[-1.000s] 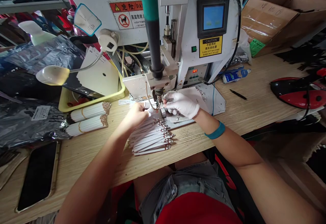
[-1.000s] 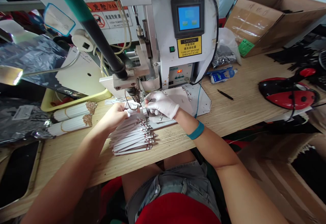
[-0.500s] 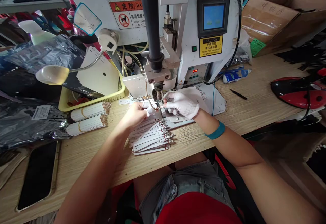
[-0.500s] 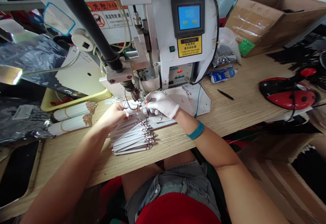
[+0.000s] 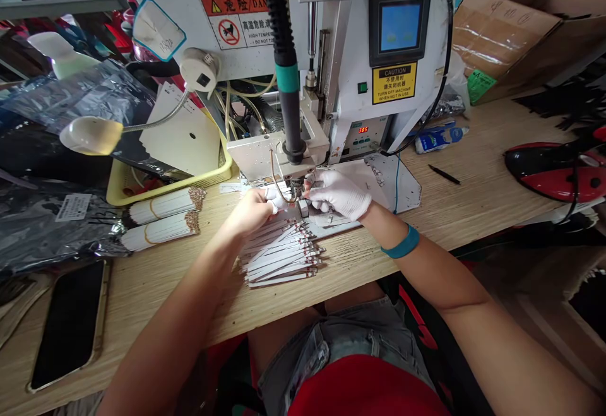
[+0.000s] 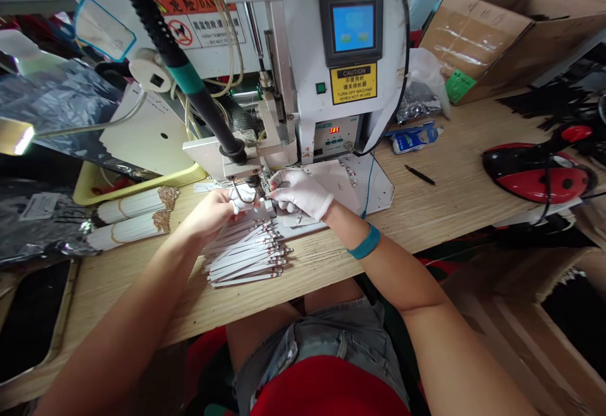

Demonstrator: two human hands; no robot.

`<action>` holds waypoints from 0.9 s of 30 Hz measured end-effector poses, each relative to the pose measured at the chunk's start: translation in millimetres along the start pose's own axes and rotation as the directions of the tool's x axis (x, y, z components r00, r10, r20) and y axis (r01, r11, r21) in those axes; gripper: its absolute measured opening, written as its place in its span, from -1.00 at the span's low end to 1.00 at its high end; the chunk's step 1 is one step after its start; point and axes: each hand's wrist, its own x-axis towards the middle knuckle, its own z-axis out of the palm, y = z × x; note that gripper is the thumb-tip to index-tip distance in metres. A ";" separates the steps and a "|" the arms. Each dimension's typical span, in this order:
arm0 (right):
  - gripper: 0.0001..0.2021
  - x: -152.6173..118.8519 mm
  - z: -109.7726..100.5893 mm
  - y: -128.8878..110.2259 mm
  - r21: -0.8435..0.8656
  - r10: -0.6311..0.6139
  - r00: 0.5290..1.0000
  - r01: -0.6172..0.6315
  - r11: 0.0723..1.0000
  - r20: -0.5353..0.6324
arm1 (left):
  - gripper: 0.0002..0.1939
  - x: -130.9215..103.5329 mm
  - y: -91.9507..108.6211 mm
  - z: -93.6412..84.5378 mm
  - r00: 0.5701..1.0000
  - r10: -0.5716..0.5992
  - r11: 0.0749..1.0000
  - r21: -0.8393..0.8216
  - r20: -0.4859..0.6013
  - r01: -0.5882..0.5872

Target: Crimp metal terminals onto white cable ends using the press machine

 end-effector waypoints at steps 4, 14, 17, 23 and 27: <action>-0.84 0.7 -0.5 1.6 -0.002 -0.004 1.000 0.004 1.000 0.000 | -0.95 -1.0 0.7 0.2 1.000 -0.008 1.000 -0.003 0.004 0.008; -0.85 -1.8 2.6 -2.1 0.005 -0.016 1.000 0.016 1.000 -0.010 | -0.91 0.6 0.3 2.8 1.000 0.001 1.000 -0.027 -0.015 -0.001; -0.86 -3.0 3.0 -3.0 -0.017 -0.021 1.000 0.021 1.000 -0.017 | -0.95 -0.5 1.3 3.7 0.999 0.030 0.999 -0.017 -0.031 -0.030; -0.86 -3.1 6.0 -3.0 -0.020 -0.030 1.000 0.030 0.999 -0.007 | -0.89 -1.4 1.0 3.7 0.998 0.066 0.997 0.041 -0.022 -0.065; -0.86 -3.8 1.6 -5.3 -0.046 -0.042 0.999 0.042 0.998 0.004 | -0.89 -5.0 6.8 -0.3 0.997 0.069 0.997 0.042 -0.021 -0.068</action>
